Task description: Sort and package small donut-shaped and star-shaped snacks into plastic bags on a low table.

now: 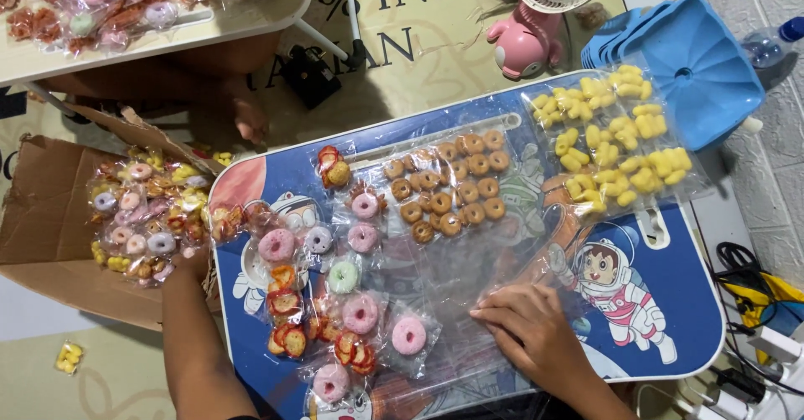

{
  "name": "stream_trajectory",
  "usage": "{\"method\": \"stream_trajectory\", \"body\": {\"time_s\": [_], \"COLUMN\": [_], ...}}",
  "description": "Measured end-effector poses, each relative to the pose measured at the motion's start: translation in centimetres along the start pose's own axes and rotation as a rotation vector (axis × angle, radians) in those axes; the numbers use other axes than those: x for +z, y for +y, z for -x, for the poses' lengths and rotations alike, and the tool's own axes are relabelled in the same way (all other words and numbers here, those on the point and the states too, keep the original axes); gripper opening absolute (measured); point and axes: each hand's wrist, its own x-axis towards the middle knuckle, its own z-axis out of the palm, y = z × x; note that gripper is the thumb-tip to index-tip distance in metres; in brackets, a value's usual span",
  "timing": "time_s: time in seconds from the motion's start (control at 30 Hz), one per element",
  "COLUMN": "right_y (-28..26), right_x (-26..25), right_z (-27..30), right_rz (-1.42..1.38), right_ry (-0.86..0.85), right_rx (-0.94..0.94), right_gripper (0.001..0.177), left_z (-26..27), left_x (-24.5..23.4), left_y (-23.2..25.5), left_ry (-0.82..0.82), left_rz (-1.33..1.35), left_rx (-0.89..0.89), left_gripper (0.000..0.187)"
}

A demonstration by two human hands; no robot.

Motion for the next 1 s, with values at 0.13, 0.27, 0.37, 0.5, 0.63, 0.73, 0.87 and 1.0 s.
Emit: {"method": "stream_trajectory", "body": {"time_s": [0.13,0.27,0.37,0.5,0.63,0.73,0.87,1.0], "right_y": [0.2,0.2,0.2,0.3,0.4,0.4,0.3,0.0], "right_x": [0.2,0.2,0.1,0.2,0.3,0.3,0.5,0.3], "right_z": [0.1,0.3,0.2,0.4,0.5,0.5,0.7,0.7], "right_rz": [0.01,0.001,-0.006,0.003,0.016,0.022,0.054,0.068], "right_ry": [0.012,-0.004,-0.011,-0.025,-0.023,-0.016,-0.003,-0.004], "right_rx": [-0.011,0.002,0.006,0.019,-0.001,-0.016,-0.028,-0.039], "right_gripper": [0.024,0.025,0.026,0.027,0.027,0.027,0.029,0.027], "left_z": [3.1,4.9,-7.2,-7.9,-5.0,-1.3,1.6,2.5], "left_x": [-0.4,-0.7,0.6,-0.5,-2.6,-4.3,-6.4,-7.7], "left_y": [0.5,1.0,-2.4,-4.2,-4.6,-4.8,-6.0,-7.3], "left_ry": [0.016,-0.008,0.02,0.044,0.103,0.058,0.137,0.336], "left_rz": [0.108,-0.077,-0.37,-0.387,-0.32,-0.052,0.18,0.329], "left_rx": [-0.018,0.025,0.229,0.411,0.458,0.423,0.629,0.828], "left_gripper": [0.1,0.105,0.07,0.043,0.037,0.036,0.022,0.019]}}
